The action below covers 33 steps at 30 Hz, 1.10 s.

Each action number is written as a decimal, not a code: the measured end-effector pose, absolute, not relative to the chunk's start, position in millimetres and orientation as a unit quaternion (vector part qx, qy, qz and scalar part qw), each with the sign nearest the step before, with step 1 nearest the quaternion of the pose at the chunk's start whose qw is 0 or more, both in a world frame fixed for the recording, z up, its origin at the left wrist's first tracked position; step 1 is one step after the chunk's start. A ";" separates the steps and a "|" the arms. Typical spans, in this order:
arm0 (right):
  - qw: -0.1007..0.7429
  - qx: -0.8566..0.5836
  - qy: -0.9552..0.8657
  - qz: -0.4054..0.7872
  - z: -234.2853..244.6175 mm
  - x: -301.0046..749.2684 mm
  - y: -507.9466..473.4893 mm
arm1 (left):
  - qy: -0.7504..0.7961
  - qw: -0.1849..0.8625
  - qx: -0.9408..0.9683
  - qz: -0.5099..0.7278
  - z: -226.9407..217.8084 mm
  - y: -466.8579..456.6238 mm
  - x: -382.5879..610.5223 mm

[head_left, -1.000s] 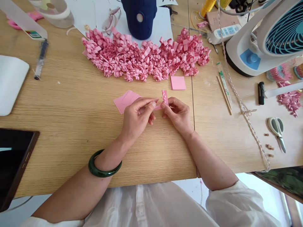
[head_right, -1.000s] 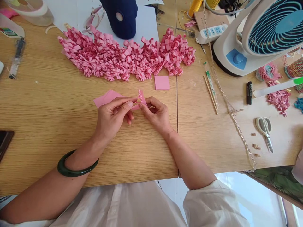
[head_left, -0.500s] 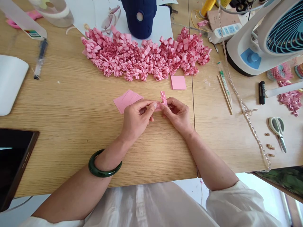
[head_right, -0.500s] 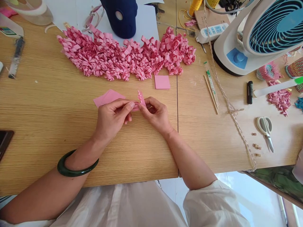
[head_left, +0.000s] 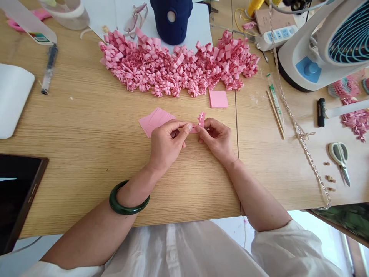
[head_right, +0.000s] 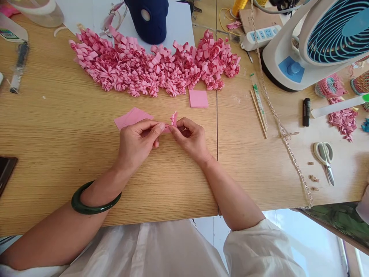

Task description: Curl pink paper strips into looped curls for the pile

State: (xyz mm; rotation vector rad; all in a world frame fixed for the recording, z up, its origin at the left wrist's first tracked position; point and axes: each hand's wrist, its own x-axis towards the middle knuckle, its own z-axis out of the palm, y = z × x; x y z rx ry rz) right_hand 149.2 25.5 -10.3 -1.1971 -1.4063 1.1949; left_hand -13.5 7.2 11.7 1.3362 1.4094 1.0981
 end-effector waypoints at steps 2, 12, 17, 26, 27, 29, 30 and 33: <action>0.454 -0.481 -0.572 0.484 -10.2 149.3 25.4 | 0.569 0.437 0.538 0.442 11.8 7.2 -13.7; 0.447 -0.475 -0.586 0.481 -12.3 151.1 25.1 | 0.590 0.424 0.525 0.444 9.6 7.9 -13.0; 0.444 -0.473 -0.590 0.481 -12.7 151.6 25.0 | 0.594 0.424 0.520 0.444 12.7 7.2 -12.8; 0.434 -0.475 -0.598 0.478 -11.3 151.7 24.1 | 0.592 0.427 0.521 0.442 10.8 7.0 -13.1; 0.433 -0.475 -0.598 0.478 -11.5 151.8 24.1 | 0.590 0.429 0.521 0.443 10.6 7.0 -13.3; 0.433 -0.474 -0.600 0.478 -12.0 152.0 24.1 | 0.586 0.432 0.523 0.444 10.4 7.1 -13.4; 0.434 -0.473 -0.600 0.478 -12.3 152.2 24.2 | 0.585 0.433 0.522 0.444 10.5 7.1 -13.4; 0.437 -0.467 -0.605 0.475 -13.4 152.8 24.6 | 0.585 0.438 0.515 0.449 10.6 7.1 -13.2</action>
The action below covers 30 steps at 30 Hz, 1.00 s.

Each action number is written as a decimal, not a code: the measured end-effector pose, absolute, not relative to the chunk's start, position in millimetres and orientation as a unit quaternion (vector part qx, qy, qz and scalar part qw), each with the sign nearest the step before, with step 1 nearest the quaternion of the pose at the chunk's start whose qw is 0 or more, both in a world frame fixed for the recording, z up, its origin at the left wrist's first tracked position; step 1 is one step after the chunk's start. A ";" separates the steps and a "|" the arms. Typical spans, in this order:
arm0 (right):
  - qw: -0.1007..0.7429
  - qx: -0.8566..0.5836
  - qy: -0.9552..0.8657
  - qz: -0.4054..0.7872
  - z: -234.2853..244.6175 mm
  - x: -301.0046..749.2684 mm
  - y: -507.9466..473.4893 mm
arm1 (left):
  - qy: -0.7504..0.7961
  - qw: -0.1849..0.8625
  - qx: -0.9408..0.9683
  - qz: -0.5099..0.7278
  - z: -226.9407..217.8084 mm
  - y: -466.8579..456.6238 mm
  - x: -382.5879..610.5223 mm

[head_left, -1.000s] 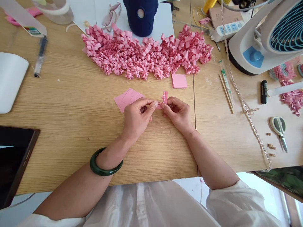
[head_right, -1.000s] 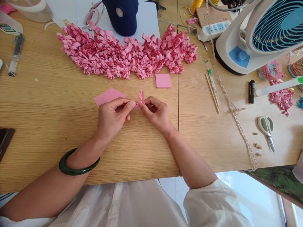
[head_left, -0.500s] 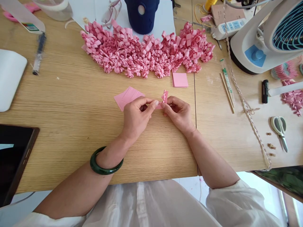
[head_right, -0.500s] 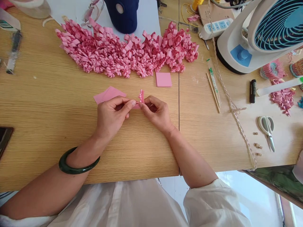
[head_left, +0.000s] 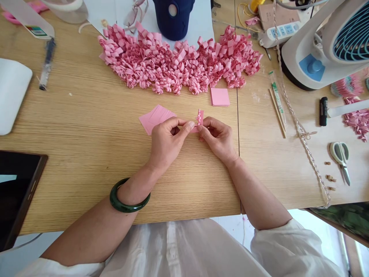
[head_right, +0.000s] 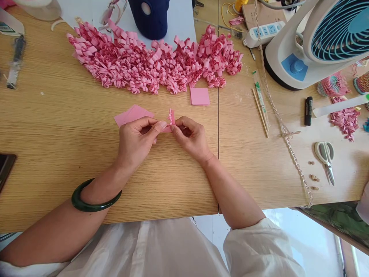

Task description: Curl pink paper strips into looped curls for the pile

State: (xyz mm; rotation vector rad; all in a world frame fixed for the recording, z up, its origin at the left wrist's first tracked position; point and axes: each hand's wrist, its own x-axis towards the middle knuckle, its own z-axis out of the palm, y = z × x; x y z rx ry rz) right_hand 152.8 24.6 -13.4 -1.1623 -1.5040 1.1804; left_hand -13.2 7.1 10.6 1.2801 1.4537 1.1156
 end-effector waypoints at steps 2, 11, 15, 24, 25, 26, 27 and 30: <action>0.438 -0.464 -0.608 0.471 -13.9 153.2 24.6 | 0.585 0.441 0.510 0.452 10.6 7.1 -12.9; 0.456 -0.451 -0.607 0.469 -10.8 151.3 22.3 | 0.593 0.440 0.503 0.450 11.3 6.9 -12.0; 0.458 -0.465 -0.594 0.470 -11.0 150.6 22.9 | 0.583 0.427 0.506 0.471 6.8 7.3 -12.2; 0.465 -0.462 -0.586 0.477 -10.8 150.4 23.1 | 0.577 0.399 0.514 0.493 2.3 7.6 -12.4; 0.464 -0.462 -0.585 0.478 -10.5 150.5 23.1 | 0.578 0.401 0.512 0.492 2.3 7.5 -12.3; 0.462 -0.463 -0.585 0.480 -10.3 150.5 23.1 | 0.579 0.402 0.510 0.492 2.4 7.5 -12.2; 0.460 -0.463 -0.585 0.481 -10.0 150.5 23.1 | 0.580 0.403 0.509 0.492 2.4 7.5 -12.1; 0.459 -0.461 -0.585 0.484 -9.2 150.4 22.9 | 0.580 0.400 0.509 0.495 2.4 7.4 -11.6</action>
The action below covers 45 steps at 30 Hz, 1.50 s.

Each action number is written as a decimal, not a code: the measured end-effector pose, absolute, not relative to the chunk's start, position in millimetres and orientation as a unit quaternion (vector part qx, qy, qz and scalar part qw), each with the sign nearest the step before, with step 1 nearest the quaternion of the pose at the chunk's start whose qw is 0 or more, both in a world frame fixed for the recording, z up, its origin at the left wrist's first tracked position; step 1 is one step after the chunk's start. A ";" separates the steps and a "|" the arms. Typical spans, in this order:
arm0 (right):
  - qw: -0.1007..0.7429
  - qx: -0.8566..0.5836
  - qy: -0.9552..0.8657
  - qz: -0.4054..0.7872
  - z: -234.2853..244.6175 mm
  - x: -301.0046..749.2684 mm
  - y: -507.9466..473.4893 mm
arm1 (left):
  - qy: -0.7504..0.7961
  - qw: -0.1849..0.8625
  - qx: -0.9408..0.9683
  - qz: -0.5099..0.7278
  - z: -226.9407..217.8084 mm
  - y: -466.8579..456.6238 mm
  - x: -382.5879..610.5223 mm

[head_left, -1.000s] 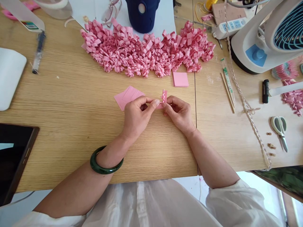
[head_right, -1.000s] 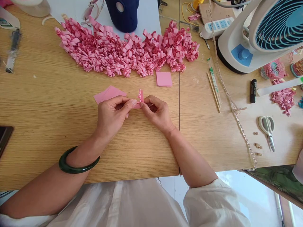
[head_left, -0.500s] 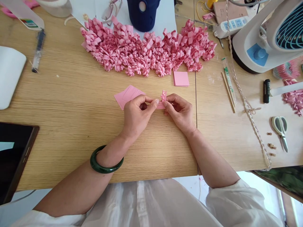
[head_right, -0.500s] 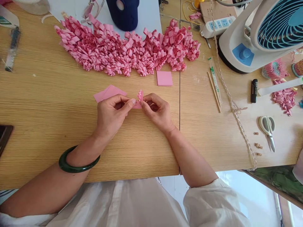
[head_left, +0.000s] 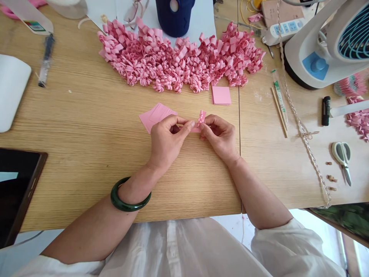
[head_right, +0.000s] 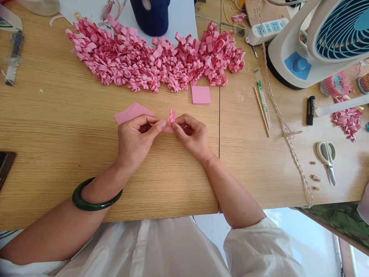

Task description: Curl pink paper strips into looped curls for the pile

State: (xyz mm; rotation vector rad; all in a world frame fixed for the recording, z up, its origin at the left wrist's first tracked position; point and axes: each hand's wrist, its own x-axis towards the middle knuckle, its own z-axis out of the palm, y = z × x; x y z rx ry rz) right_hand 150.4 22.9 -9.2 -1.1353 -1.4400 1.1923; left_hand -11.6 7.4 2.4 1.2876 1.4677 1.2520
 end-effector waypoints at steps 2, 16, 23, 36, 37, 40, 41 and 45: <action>0.460 -0.459 -0.585 0.486 -8.7 150.2 22.6 | 0.581 0.395 0.509 0.497 2.1 7.3 -11.3; 0.450 -0.450 -0.584 0.504 -10.7 149.5 23.3 | 0.577 0.358 0.532 0.505 5.5 5.5 -11.1; 0.444 -0.467 -0.574 0.505 -9.5 146.1 23.0 | 0.571 0.301 0.557 0.522 -1.4 5.5 -8.7; 0.461 -0.496 -0.548 0.491 -6.6 144.7 22.3 | 0.539 0.374 0.504 0.562 25.9 -7.3 -10.0; 0.463 -0.497 -0.548 0.488 -6.0 144.8 22.2 | 0.539 0.403 0.494 0.551 24.6 -6.7 -8.1; 0.465 -0.500 -0.550 0.480 -4.5 145.4 22.2 | 0.551 0.450 0.480 0.513 17.3 -2.4 -5.9; 0.466 -0.498 -0.551 0.480 -4.3 145.6 22.2 | 0.556 0.451 0.480 0.506 14.8 -0.9 -6.4; 0.476 -0.483 -0.551 0.486 -5.4 145.8 22.1 | 0.554 0.456 0.483 0.502 9.1 2.4 -9.4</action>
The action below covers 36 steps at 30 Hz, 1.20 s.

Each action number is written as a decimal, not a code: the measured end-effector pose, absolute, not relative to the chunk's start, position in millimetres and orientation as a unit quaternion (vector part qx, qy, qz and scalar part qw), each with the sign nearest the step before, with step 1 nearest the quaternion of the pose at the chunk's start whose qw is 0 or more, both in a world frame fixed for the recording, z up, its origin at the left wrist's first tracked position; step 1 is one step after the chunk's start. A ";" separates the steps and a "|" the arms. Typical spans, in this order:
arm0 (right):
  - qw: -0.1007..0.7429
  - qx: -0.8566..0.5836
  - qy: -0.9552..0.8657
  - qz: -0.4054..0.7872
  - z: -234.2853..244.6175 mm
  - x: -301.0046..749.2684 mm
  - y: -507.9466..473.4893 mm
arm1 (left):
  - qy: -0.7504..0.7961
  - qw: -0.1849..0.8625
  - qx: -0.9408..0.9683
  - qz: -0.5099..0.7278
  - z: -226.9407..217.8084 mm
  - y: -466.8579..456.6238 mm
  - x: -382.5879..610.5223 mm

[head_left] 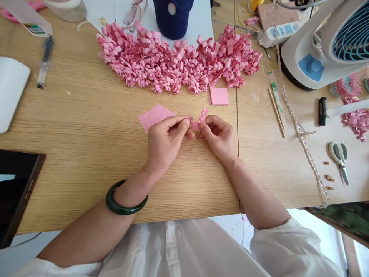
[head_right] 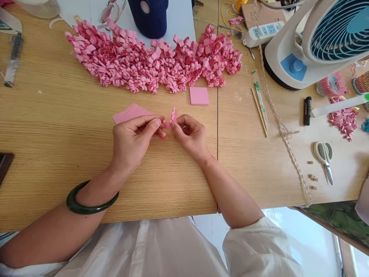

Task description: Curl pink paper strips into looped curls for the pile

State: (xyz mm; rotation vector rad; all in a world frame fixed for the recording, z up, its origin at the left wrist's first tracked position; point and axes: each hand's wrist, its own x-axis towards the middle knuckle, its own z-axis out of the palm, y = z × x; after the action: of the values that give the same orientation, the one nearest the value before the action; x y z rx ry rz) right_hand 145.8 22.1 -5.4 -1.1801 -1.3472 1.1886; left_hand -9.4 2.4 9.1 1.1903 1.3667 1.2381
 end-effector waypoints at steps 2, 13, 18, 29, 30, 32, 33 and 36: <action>0.477 -0.476 -0.552 0.491 -6.8 145.7 21.9 | 0.545 0.473 0.482 0.497 9.3 2.8 -9.5; 0.463 -0.474 -0.561 0.496 -9.5 145.3 22.3 | 0.556 0.453 0.506 0.479 11.8 4.0 -8.7; 0.463 -0.475 -0.560 0.497 -10.2 144.7 22.5 | 0.559 0.450 0.509 0.474 10.5 3.8 -8.8; 0.455 -0.473 -0.572 0.492 -11.7 146.1 22.7 | 0.562 0.445 0.499 0.487 10.3 1.9 -8.2; 0.452 -0.473 -0.576 0.490 -11.9 146.3 22.7 | 0.564 0.443 0.500 0.485 10.2 1.7 -8.2; 0.446 -0.474 -0.584 0.485 -11.8 147.0 22.7 | 0.569 0.441 0.499 0.483 9.4 1.7 -8.2; 0.444 -0.474 -0.587 0.483 -11.3 147.4 22.7 | 0.572 0.441 0.496 0.482 8.6 2.0 -8.3; 0.438 -0.471 -0.597 0.480 -9.2 149.0 22.6 | 0.581 0.440 0.489 0.480 5.7 3.1 -9.3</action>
State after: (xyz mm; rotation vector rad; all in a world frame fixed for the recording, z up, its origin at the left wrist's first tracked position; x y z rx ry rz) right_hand 149.0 22.6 -9.2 -1.1712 -1.4832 1.1938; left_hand -9.3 3.1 5.7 1.2147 1.4425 1.1920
